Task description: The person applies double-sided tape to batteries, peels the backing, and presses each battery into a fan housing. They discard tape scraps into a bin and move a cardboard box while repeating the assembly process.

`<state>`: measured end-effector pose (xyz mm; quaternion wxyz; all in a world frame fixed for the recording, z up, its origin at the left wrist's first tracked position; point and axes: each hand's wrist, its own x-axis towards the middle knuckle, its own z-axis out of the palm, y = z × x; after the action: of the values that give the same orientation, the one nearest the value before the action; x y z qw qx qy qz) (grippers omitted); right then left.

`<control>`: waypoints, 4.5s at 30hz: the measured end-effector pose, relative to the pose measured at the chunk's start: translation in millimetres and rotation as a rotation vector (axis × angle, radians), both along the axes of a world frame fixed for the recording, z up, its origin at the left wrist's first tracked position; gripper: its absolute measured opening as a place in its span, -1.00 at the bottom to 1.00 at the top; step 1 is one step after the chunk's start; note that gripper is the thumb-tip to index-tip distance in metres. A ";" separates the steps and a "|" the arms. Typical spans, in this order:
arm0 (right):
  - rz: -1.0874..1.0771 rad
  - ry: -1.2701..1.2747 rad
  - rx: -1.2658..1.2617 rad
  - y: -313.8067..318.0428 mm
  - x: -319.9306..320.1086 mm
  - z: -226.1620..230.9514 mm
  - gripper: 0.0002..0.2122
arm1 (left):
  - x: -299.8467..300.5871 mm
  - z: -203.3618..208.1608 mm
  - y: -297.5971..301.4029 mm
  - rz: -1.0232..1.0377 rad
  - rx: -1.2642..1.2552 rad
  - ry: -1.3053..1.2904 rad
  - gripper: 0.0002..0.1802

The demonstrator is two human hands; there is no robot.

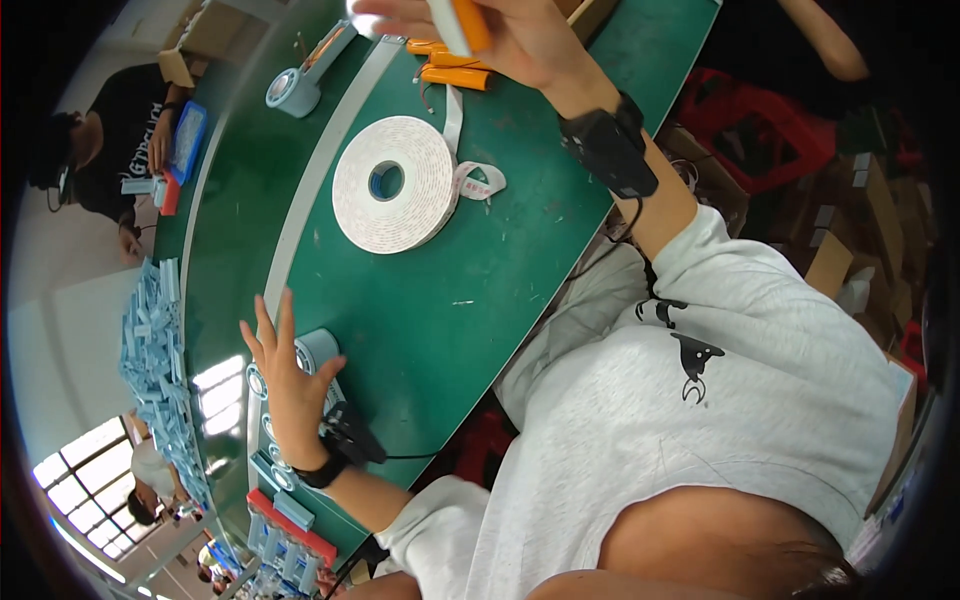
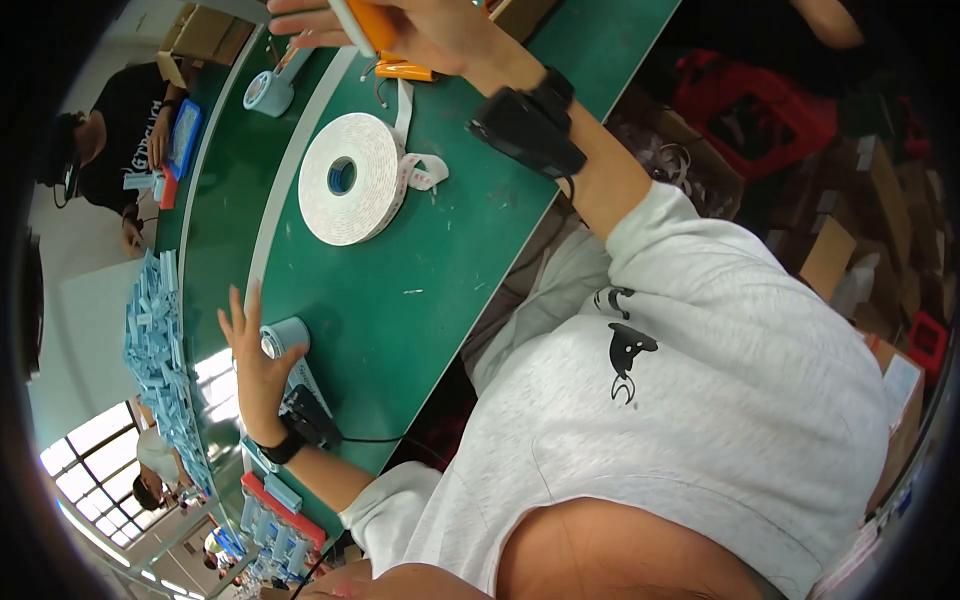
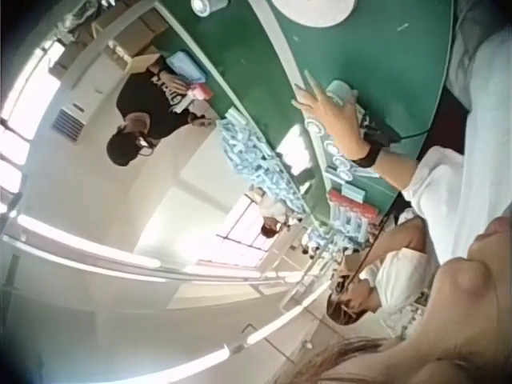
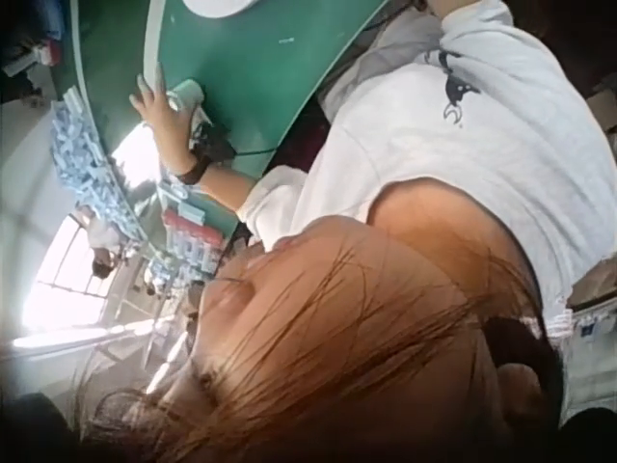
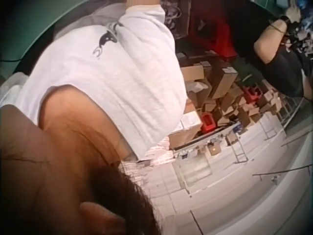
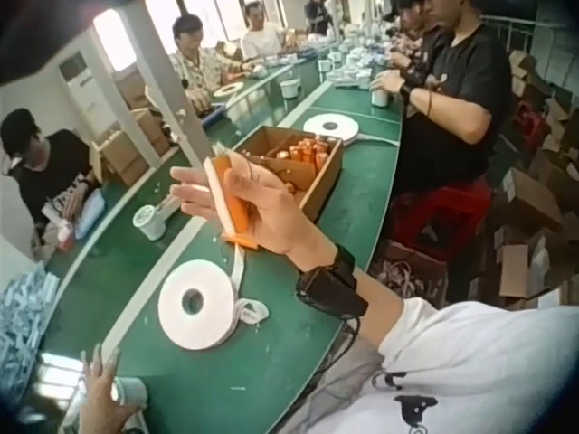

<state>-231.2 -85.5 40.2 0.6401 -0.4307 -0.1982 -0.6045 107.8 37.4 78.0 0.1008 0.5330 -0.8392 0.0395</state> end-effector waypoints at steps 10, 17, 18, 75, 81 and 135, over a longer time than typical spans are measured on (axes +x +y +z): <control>-0.405 0.510 -0.023 47.8 60.9 -13.9 -0.76 | -19.2 -30.6 27.8 0.638 0.355 0.127 -0.59; -0.406 0.987 -0.019 85.0 81.4 -8.9 -0.73 | 6.0 -23.2 44.8 -0.080 0.302 0.312 -0.66; -0.394 1.061 -0.006 92.2 85.8 -1.0 -0.73 | 11.2 -24.6 49.1 -0.122 0.334 0.310 -0.68; -1.288 1.845 -0.207 20.7 15.0 -8.7 -0.84 | 92.5 -7.5 -140.3 0.156 -0.075 0.295 -0.44; -1.762 1.885 -0.665 -11.3 70.1 -61.5 -0.91 | 147.4 -79.1 -227.8 0.455 0.298 0.084 -0.35; -0.708 1.028 -0.057 70.7 106.4 -8.3 -0.67 | -90.6 -67.1 -10.5 0.361 -0.289 0.620 -0.35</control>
<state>-124.8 -14.8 31.8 0.4027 -0.7230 0.2736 -0.4901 17.2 26.9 11.0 0.4153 0.6391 -0.6473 0.0114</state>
